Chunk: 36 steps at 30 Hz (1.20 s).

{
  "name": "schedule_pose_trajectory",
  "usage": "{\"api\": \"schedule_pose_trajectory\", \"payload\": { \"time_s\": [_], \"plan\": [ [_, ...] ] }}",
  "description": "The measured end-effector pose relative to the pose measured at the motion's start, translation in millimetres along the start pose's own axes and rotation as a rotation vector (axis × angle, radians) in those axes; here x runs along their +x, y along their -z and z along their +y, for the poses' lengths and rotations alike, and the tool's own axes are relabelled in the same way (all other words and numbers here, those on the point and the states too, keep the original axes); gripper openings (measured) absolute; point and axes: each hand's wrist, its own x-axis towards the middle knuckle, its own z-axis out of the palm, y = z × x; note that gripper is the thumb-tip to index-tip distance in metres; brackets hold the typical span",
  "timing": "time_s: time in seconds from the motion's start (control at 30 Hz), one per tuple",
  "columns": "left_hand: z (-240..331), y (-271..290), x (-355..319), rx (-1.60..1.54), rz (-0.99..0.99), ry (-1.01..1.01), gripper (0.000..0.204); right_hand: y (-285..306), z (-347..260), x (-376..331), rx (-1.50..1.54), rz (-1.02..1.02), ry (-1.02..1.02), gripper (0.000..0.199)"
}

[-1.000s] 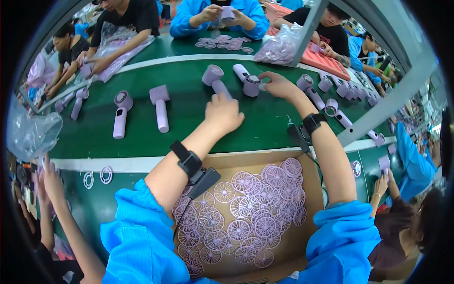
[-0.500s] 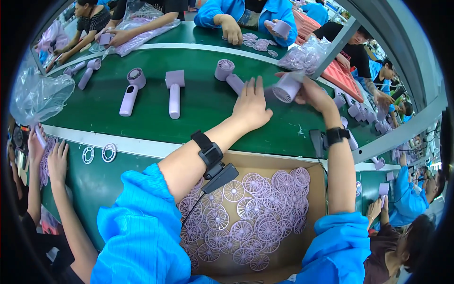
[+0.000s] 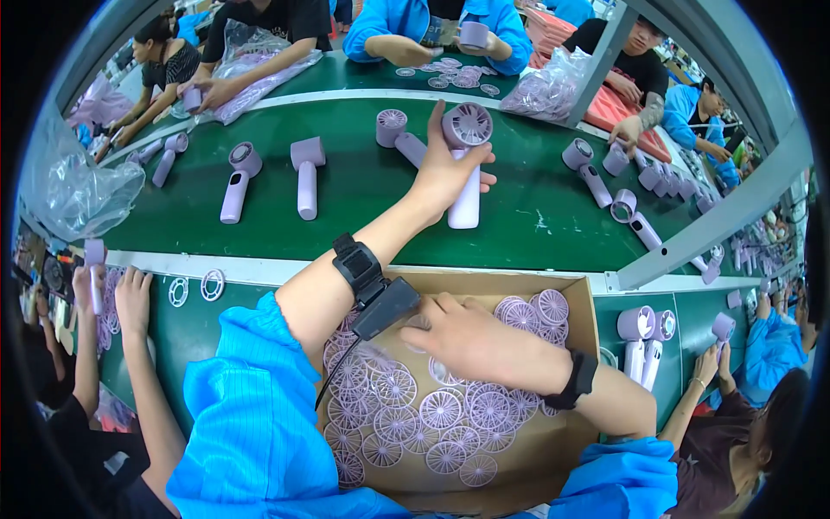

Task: Assembling and inspecting small handheld electric fans on a production line.

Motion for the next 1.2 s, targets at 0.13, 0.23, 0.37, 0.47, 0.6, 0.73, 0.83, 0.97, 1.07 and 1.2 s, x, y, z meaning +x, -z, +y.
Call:
{"api": "schedule_pose_trajectory", "payload": {
  "time_s": [0.13, 0.23, 0.37, 0.47, 0.6, 0.73, 0.83, 0.97, 1.07, 1.2],
  "plan": [
    [1, 1, -2, 0.006, 0.002, 0.015, 0.088, 3, 15, 9, 0.131, -0.094, -0.028, 0.047],
    [1, 1, -3, 0.015, -0.018, 0.030, 0.087, 0, 21, 5, 0.322, -0.138, -0.071, 0.047],
    [-2, -4, -1, 0.063, -0.025, 0.050, 0.085, -10, 19, 5, 0.110, -0.026, 0.098, 0.046],
    [-3, -6, -2, 0.082, -0.027, 0.099, 0.084, -3, 20, 8, 0.196, -0.196, 0.004, 0.045],
    [-2, -9, -3, 0.096, -0.043, 0.100, 0.083, -1, 23, 11, 0.346, -0.298, -0.019, 0.043],
    [-2, -9, -3, 0.113, -0.049, 0.098, 0.082, -2, 22, 15, 0.364, -0.363, -0.064, 0.044],
    [0, -7, -3, 0.122, -0.037, 0.097, 0.081, 4, 28, 14, 0.404, -0.379, -0.050, 0.044],
    [0, -8, -4, 0.110, -0.054, 0.103, 0.081, -7, 18, -10, 0.265, -0.229, 0.092, 0.045],
    [-1, -16, -4, 0.110, -0.055, 0.110, 0.080, -1, 8, -10, 0.228, -0.248, 0.114, 0.046],
    [-3, -14, -3, 0.110, -0.070, 0.103, 0.080, 9, 13, -2, 0.337, -0.446, 0.074, 0.043]
  ]
}}
